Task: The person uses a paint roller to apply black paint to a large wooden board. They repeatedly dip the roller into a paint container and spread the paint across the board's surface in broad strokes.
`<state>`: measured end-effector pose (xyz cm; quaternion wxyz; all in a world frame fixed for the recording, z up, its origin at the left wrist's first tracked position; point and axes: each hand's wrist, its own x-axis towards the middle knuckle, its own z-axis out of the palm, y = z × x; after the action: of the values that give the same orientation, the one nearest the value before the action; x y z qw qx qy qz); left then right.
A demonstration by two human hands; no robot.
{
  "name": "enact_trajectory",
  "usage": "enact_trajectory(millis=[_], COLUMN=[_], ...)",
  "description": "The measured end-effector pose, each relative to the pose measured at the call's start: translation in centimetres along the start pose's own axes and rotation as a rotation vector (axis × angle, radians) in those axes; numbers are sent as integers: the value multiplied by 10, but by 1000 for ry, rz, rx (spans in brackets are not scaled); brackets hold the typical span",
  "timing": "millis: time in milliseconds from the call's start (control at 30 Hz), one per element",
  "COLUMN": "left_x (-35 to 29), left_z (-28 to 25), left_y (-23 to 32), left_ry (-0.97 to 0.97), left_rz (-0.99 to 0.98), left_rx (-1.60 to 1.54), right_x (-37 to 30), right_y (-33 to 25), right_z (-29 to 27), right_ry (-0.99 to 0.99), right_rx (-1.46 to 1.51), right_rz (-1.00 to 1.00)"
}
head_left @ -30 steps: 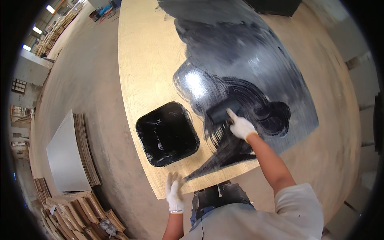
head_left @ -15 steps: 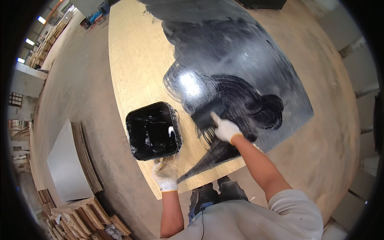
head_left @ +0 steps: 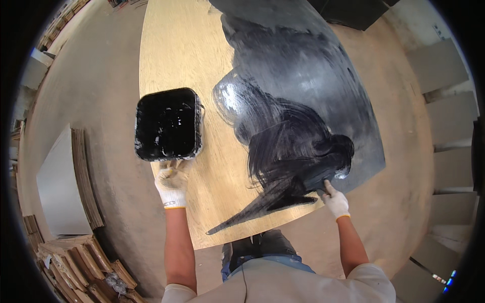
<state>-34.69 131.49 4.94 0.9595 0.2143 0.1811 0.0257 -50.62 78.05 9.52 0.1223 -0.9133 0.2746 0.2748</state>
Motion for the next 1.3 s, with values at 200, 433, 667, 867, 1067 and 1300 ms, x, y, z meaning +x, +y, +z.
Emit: enact_trajectory(millis=[200, 433, 667, 867, 1067, 1300], left_x=[32, 18, -56, -152, -192, -194], left_z=[13, -3, -82, -153, -227, -211], left_y=[7, 1, 28, 47, 23, 16], left_ry=[-19, 22, 406, 786, 616, 699], left_rz=[31, -57, 343, 300, -42, 25], left_rx=[9, -41, 650, 1494, 1503, 1524], right_x=[92, 167, 44, 9, 78, 11], right_y=[93, -114, -248, -92, 84, -31], right_z=[-12, -83, 32, 40, 9, 53], right_ry=[258, 136, -228, -186, 316, 32], right_rx=[206, -80, -263, -97, 413, 173], right_rz=[-55, -464, -984, -466, -67, -5])
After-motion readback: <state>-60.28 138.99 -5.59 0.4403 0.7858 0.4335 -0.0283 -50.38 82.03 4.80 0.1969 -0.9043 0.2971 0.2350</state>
